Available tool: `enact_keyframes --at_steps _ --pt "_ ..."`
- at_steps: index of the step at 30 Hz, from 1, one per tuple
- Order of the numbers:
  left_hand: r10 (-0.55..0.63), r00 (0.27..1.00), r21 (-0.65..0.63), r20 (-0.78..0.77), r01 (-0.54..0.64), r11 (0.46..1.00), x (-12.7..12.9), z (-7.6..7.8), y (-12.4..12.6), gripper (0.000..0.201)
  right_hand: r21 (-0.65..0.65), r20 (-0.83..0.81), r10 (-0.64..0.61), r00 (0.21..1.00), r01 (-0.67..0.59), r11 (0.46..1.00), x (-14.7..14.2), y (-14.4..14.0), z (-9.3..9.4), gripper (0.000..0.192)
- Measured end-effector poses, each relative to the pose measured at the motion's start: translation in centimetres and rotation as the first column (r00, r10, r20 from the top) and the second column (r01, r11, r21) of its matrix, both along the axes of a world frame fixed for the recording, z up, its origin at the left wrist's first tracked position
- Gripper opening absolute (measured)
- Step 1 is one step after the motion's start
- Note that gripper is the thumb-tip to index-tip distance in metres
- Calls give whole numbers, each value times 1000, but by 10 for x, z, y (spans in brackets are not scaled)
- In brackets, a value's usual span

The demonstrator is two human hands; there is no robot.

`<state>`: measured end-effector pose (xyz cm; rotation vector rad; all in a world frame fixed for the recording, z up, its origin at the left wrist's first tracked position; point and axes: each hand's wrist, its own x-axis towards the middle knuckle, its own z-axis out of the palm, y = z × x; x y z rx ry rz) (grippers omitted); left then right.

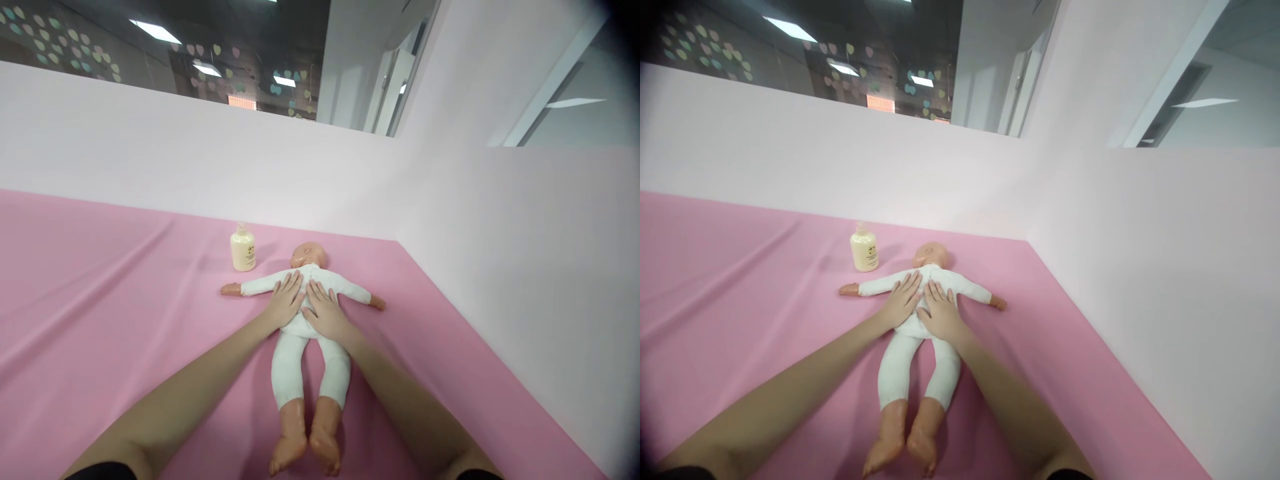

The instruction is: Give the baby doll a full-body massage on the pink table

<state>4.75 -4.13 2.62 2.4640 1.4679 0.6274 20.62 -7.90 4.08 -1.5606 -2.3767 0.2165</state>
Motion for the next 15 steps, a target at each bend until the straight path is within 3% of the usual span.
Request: enact_keyframes --at_steps 4,11,15 --pt "6 1000 21 -23 -5 1000 -1 -3 3 57 7 -43 51 998 -51 999 10 14 -2 64" --pt "38 998 -39 -54 -40 998 6 1 -12 57 -47 -88 -171 981 167 985 5 14 -4 68" --pt "49 997 -101 -64 -55 993 11 3 -21 59 -98 -46 -201 979 195 976 0 6 -3 66"
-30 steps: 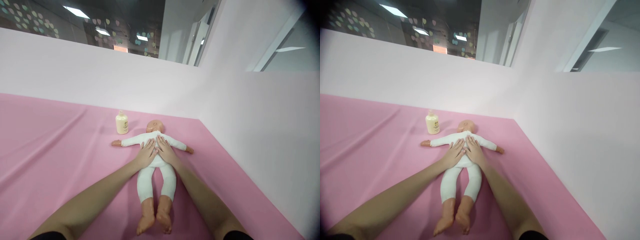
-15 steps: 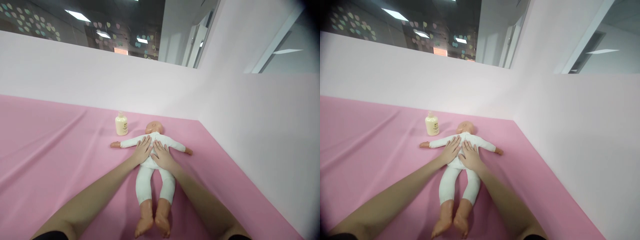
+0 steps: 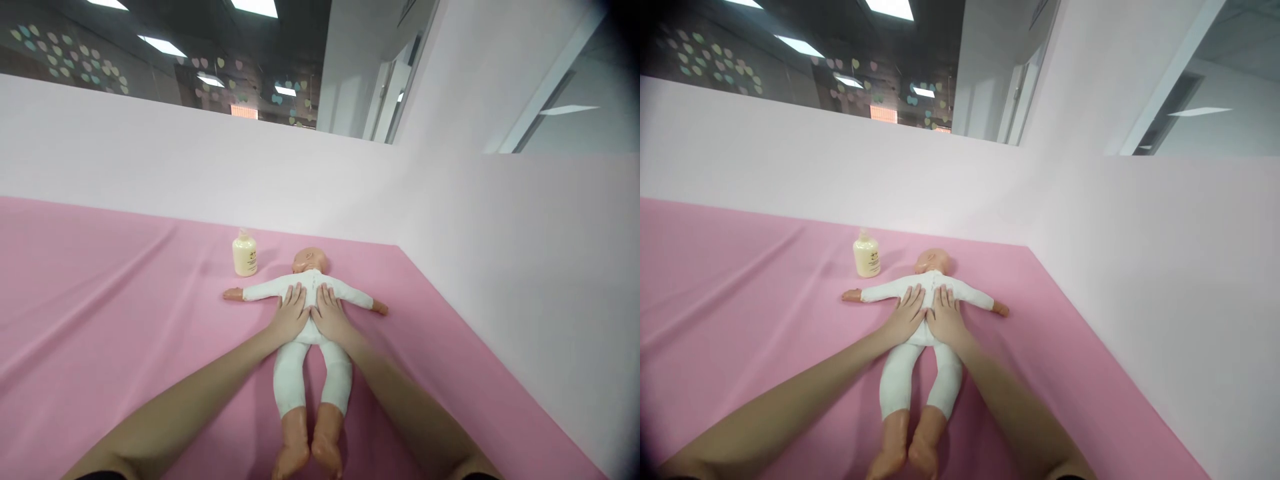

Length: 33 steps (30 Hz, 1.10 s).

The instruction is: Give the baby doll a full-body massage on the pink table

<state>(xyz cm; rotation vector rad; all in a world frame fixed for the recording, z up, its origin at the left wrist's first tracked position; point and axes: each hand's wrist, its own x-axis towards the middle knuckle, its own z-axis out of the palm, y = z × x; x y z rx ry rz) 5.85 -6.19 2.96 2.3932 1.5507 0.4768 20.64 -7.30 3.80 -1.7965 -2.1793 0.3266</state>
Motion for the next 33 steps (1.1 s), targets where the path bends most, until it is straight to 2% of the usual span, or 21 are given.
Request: enact_keyframes --at_steps 7,12,17,21,26,28,31,33 --pt "-44 999 -10 -14 44 999 3 6 -7 59 32 7 232 973 -232 972 15 14 3 61" --pt "-129 991 34 -44 131 991 6 5 -15 60 36 -46 88 995 -86 996 19 24 -2 59" --pt "-182 980 47 -81 186 981 7 10 -24 73 26 2 -19 1000 19 999 10 15 -6 61" --pt "-192 974 30 -123 197 980 10 15 -32 78 14 31 27 999 -27 1000 11 9 -2 61" --pt "-237 953 35 -190 247 968 14 15 -38 85 37 -32 217 976 -216 976 25 17 1 60" --pt "-275 939 37 -208 288 957 14 14 -39 88 52 -80 214 973 -211 976 30 23 -1 59" --pt "-310 927 52 -211 327 943 14 13 -39 89 78 -131 138 982 -129 989 31 26 -7 58" --pt "-311 927 62 -211 330 942 14 13 -40 89 88 -155 151 976 -138 987 31 23 -8 56"
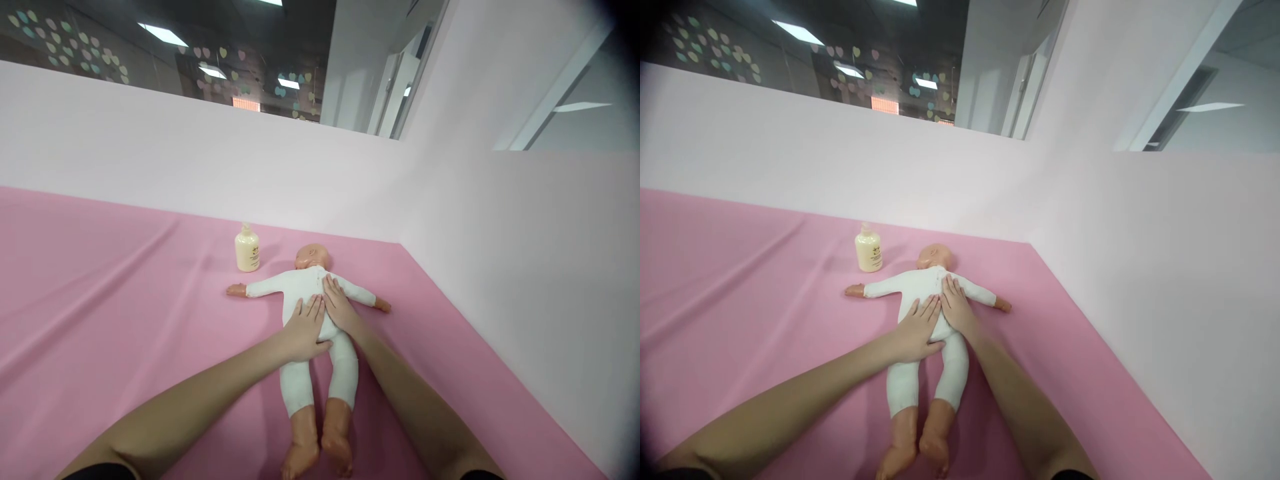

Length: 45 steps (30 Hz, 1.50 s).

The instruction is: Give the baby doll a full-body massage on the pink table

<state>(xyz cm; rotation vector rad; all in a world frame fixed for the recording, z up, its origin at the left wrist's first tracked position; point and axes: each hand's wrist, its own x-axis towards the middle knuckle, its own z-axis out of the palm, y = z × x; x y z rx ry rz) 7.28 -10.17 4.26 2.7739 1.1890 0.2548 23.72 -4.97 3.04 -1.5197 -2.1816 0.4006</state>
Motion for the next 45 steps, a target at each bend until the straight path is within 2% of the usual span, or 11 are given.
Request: enact_keyframes --at_steps 5,9,13,17,21,23,26,31,36,40,45 --pt "-2 1000 -19 -23 2 1000 1 3 -3 90 45 -21 247 969 -246 968 -2 -12 12 50" --pt "-9 1000 -16 -16 9 1000 1 3 -3 89 59 5 302 953 -302 951 -6 -14 23 48" --pt "-61 998 7 6 61 998 0 2 -3 90 57 27 231 972 -233 971 -9 -6 22 49" --pt "-113 993 17 29 112 994 -3 4 0 89 59 11 110 994 -111 992 -5 5 9 51" --pt "-154 981 -21 121 157 987 -8 4 13 71 64 -29 -10 1000 11 998 6 16 -8 55" --pt "-106 980 -40 171 115 993 -11 1 22 63 83 -41 -39 998 42 996 12 21 -15 58" --pt "29 973 -31 227 -22 999 -17 -4 36 61 106 -24 -70 997 72 992 19 25 -20 60" --pt "131 961 -14 242 -131 991 -29 -14 54 56 95 20 -165 986 162 982 19 22 -17 59" --pt "269 923 -20 276 -274 961 -42 -24 70 59 103 80 -222 972 214 971 24 20 -14 58" --pt "348 899 1 266 -362 932 -49 -29 79 61 178 149 -277 949 250 952 33 22 -18 55" --pt "419 881 66 219 -442 894 -57 -28 83 60 295 198 -327 924 262 919 44 23 -22 50"
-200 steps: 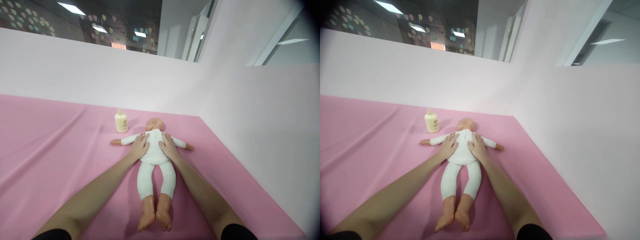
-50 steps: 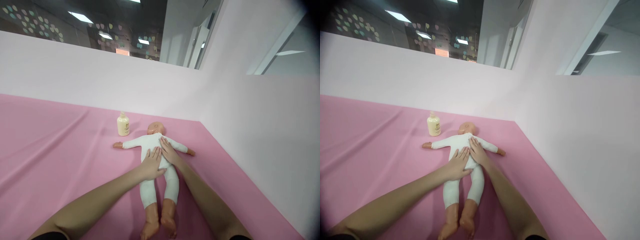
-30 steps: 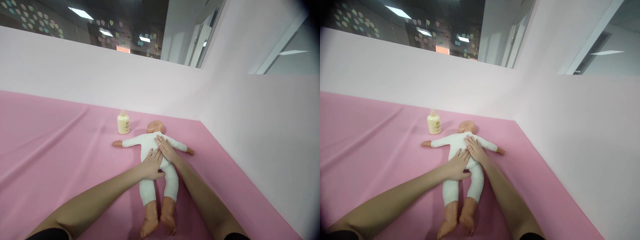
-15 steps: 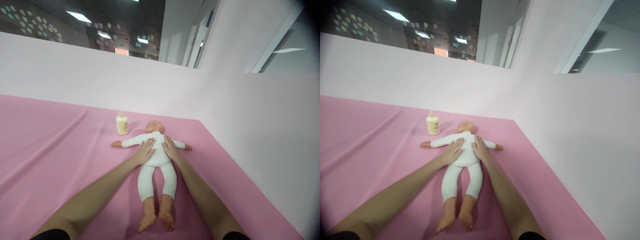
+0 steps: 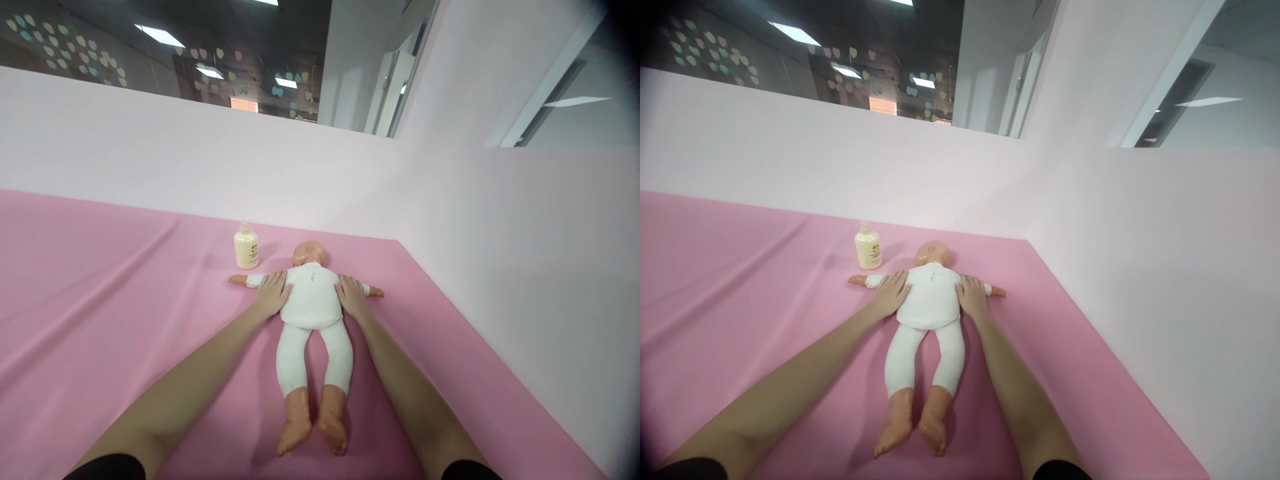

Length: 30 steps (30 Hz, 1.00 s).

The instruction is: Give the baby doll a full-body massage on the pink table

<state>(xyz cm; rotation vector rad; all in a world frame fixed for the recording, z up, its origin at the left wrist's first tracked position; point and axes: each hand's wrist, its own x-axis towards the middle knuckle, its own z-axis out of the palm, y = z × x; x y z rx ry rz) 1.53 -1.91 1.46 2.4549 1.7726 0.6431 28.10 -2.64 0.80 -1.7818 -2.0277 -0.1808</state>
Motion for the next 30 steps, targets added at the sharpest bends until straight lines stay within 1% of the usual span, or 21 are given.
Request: enact_keyframes --at_steps 2,8,15,18,20,24,27,30 --pt "26 999 27 -18 -26 999 -5 0 2 59 30 15 4 1000 -5 1000 3 0 -1 48" --pt "43 998 89 -48 -39 995 -14 0 7 54 71 19 -69 997 68 995 12 3 -5 41" --pt "70 995 142 -72 -59 988 -12 -3 6 49 98 -2 -66 998 66 993 13 6 -9 37" --pt "75 993 162 -89 -60 985 -11 -7 6 48 109 -29 -39 999 42 993 12 5 -10 37" --pt "70 995 153 -78 -58 986 -11 -8 6 48 102 -64 -14 998 20 995 10 5 -10 37" --pt "21 999 73 -24 -19 997 -7 -8 3 50 45 -194 67 979 -60 997 1 5 -8 39" --pt "-63 998 -4 22 63 998 -2 -6 -1 53 11 -273 190 943 -195 981 -9 0 -5 45" --pt "-153 987 -50 50 156 986 7 -2 -10 58 16 -305 315 899 -326 945 -19 -11 2 51"
